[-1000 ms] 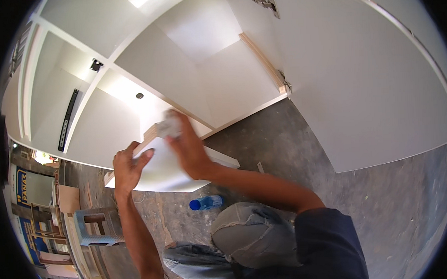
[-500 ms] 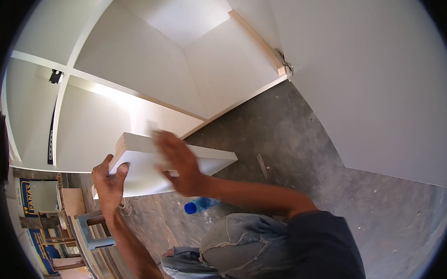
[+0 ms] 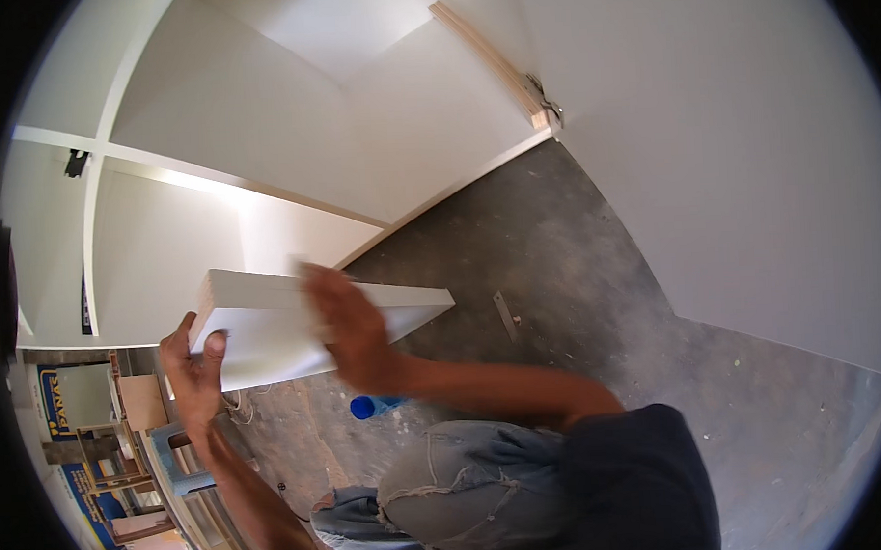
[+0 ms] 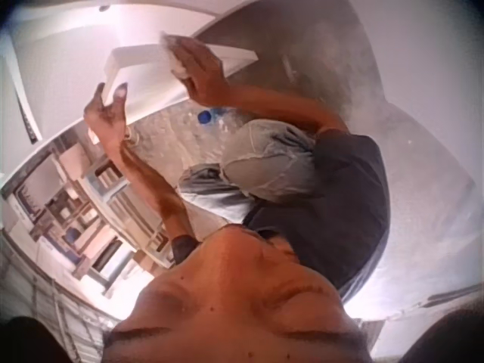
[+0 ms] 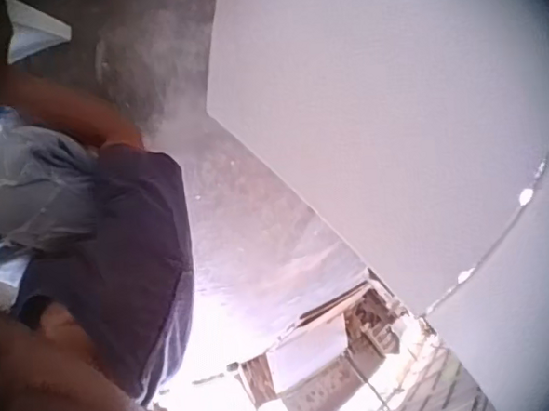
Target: The person wipes the edges and surfaces of white cabinet panels with a cloth and applies a substance using a brush.
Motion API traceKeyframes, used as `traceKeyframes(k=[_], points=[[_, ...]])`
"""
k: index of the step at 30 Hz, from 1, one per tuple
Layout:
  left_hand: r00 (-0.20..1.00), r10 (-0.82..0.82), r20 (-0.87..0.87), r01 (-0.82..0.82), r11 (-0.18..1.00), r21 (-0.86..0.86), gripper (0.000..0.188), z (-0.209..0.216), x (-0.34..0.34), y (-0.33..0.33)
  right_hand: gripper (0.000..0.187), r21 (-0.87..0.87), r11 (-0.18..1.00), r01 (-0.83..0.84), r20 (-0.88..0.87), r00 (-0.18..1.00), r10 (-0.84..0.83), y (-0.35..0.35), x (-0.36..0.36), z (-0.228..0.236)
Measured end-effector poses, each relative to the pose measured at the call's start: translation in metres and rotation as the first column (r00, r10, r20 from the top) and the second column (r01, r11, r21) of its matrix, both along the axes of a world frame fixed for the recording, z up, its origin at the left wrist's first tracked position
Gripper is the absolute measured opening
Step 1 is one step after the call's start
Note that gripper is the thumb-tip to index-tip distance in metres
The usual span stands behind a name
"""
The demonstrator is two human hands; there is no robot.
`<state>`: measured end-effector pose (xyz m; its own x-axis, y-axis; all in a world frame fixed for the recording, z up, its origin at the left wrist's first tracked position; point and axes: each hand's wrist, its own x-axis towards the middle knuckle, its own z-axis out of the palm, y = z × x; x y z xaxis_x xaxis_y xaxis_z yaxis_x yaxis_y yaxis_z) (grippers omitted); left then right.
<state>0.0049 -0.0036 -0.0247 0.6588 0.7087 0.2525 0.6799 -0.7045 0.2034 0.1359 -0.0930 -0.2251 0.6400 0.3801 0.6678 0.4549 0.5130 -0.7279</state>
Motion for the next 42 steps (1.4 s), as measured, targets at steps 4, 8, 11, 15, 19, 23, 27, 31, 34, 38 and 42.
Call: traceKeyframes(k=[4, 8, 11, 15, 19, 23, 27, 31, 34, 38, 42], points=[[0.997, 0.074, 0.030, -0.075, 0.996, 0.038, 0.074, -0.009, -0.027, 0.014, 0.067, 0.128, 0.990, 0.065, -0.073, 0.996, -0.056, 0.018, -0.003, 0.072], [0.996, 0.072, 0.049, -0.075, 0.995, 0.063, 0.077, -0.006, -0.022, 0.014, 0.055, -0.155, 0.976, 0.152, -0.061, 0.985, -0.163, 0.009, -0.027, -0.086], [0.999, 0.052, 0.013, -0.052, 0.999, 0.000, 0.072, 0.001, -0.015, 0.011, 0.053, -0.408, 0.913, 0.017, -0.210, 0.971, -0.112, -0.028, -0.020, -0.180], [0.982, -0.091, 0.166, 0.080, 0.994, 0.071, 0.063, -0.003, -0.049, 0.017, 0.058, -0.320, 0.946, -0.048, -0.137, 0.991, 0.004, -0.029, -0.020, -0.121], [0.952, 0.034, 0.305, -0.024, 0.999, -0.036, 0.055, 0.002, -0.145, 0.046, 0.068, -0.045, 0.992, -0.121, 0.031, 0.992, 0.122, 0.012, -0.038, 0.017], [0.897, 0.074, 0.435, -0.075, 0.997, -0.015, 0.039, 0.001, -0.237, 0.078, 0.065, 0.023, 0.998, -0.057, 0.091, 0.994, 0.055, 0.027, -0.046, -0.027], [0.825, 0.069, 0.562, -0.103, 0.994, 0.029, 0.032, -0.009, -0.263, 0.081, 0.064, -0.290, 0.957, 0.033, 0.028, 0.999, -0.026, 0.004, -0.015, -0.149], [0.825, 0.139, 0.548, -0.151, 0.988, -0.024, 0.028, -0.007, -0.283, 0.084, 0.062, -0.355, 0.926, -0.128, -0.040, 0.992, 0.122, 0.001, -0.002, -0.135], [0.831, 0.113, 0.545, -0.122, 0.992, -0.020, 0.028, -0.006, -0.274, 0.088, 0.060, -0.124, 0.983, -0.138, -0.014, 0.990, 0.137, 0.015, -0.040, -0.061], [0.831, 0.123, 0.543, -0.094, 0.992, -0.081, 0.034, -0.004, -0.290, 0.084, 0.060, -0.023, 0.983, -0.183, 0.041, 0.982, 0.184, 0.021, -0.053, -0.013], [0.757, 0.110, 0.643, -0.118, 0.992, -0.031, 0.021, -0.011, -0.290, 0.080, 0.063, -0.197, 0.972, -0.126, 0.034, 0.990, 0.136, 0.007, -0.010, -0.136]])
